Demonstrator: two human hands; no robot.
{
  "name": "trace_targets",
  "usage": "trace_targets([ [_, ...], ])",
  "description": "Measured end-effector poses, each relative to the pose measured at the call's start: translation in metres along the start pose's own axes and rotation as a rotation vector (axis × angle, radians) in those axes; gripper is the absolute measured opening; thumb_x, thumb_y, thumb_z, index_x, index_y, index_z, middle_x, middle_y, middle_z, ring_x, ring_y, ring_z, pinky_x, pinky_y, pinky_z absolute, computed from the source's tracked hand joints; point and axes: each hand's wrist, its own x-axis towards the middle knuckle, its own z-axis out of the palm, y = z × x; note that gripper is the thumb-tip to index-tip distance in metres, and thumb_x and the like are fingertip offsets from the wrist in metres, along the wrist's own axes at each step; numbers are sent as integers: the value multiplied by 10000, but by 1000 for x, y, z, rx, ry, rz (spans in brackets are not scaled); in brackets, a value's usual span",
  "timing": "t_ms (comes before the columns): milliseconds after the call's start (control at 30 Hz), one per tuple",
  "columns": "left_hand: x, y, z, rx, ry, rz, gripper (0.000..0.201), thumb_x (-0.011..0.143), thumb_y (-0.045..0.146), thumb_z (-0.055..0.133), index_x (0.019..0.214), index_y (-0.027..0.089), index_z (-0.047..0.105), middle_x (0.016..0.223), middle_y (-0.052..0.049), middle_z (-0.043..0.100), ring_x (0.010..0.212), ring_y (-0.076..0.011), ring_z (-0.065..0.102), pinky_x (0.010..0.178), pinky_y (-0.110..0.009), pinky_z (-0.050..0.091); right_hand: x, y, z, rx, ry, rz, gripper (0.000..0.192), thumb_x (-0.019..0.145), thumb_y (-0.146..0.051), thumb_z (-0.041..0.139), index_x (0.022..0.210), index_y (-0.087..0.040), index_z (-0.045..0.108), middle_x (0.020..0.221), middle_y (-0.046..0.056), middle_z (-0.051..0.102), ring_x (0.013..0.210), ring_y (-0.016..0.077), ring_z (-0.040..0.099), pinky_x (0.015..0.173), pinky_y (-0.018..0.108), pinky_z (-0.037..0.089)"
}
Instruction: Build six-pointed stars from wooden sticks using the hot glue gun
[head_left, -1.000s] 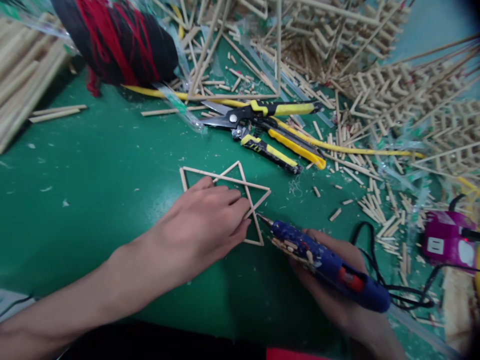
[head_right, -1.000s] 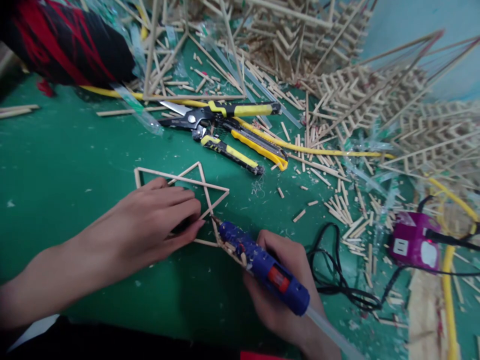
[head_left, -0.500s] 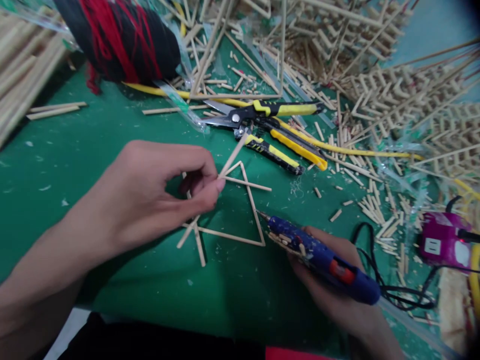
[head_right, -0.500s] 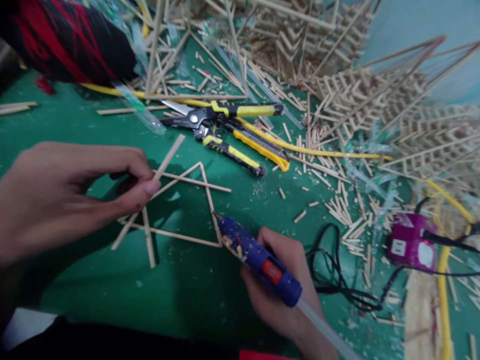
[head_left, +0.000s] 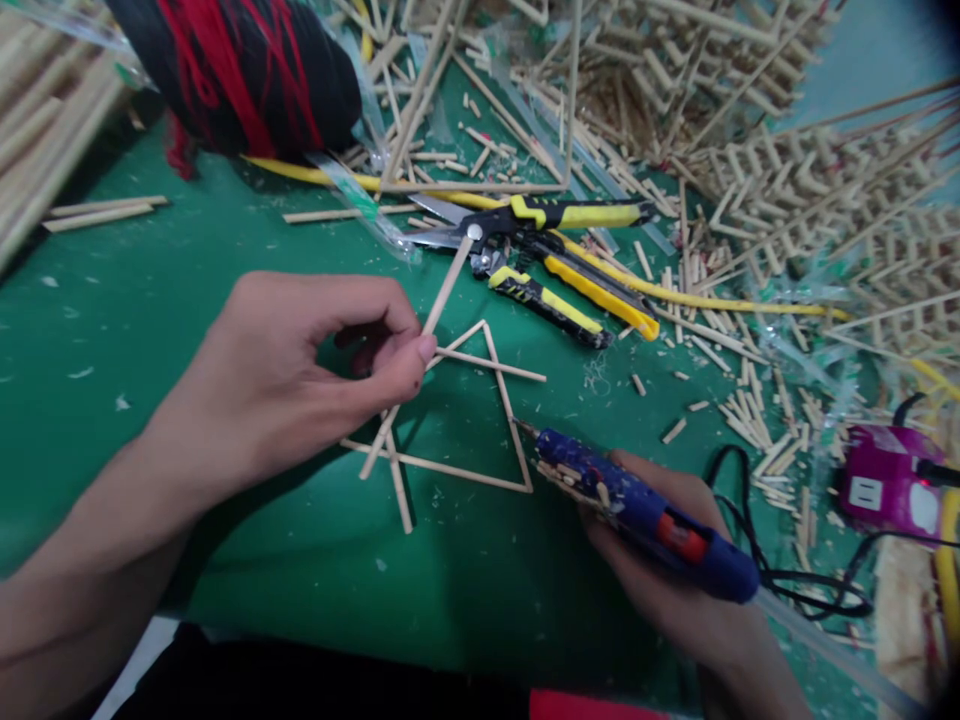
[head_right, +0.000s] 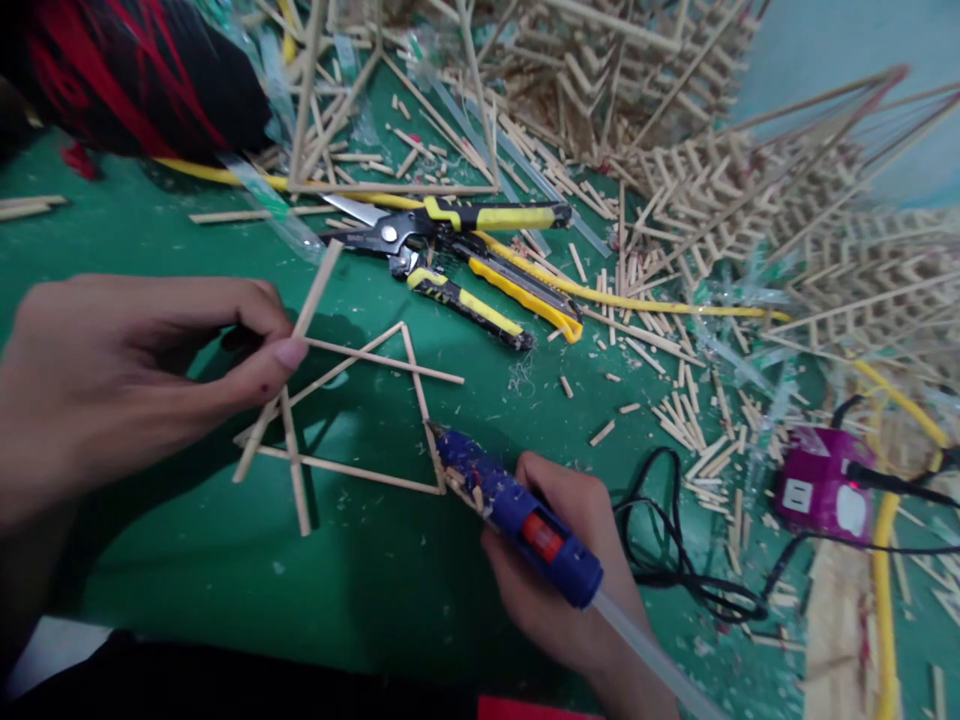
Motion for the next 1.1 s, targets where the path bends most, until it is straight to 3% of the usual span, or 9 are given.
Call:
trace_targets([
  [300, -1, -1, 0, -36, 22, 20, 284, 905, 195, 609, 627, 145, 573, 540, 87, 459, 479, -13, 284, 491, -107, 311, 0, 1, 1, -9, 12, 17, 217, 736, -183, 612, 604, -234, 447, 524, -55, 457, 464, 100, 443, 429, 216, 332],
  [667, -3, 1, -1, -7, 37, 8, 286, 917, 207, 597, 637, 153, 568, 554, 76, 483, 511, -20, 365, 513, -114, 339, 1, 2, -1, -23, -20, 15, 193, 751, -221, 606, 612, -229, 472, 537, -43, 484, 492, 106, 458, 450, 223, 337],
  [867, -2, -1, -1, -13, 43, 23, 288, 916, 220, 604, 637, 158, 573, 552, 84, 491, 487, -17, 319, 507, -116, 341, 2, 1, 1, -29, -20, 29, 148, 759, -233, 601, 637, -222, 517, 576, -28, 533, 516, 117, 470, 464, 237, 342],
  [1100, -4, -1, -2, 0, 37, 29, 286, 919, 209, 604, 639, 158, 575, 549, 80, 497, 485, -23, 306, 502, -113, 342, 2, 0, 0, -17, -20, 36, 242, 759, -221, 598, 598, -244, 417, 524, -37, 492, 479, 116, 452, 440, 236, 324],
])
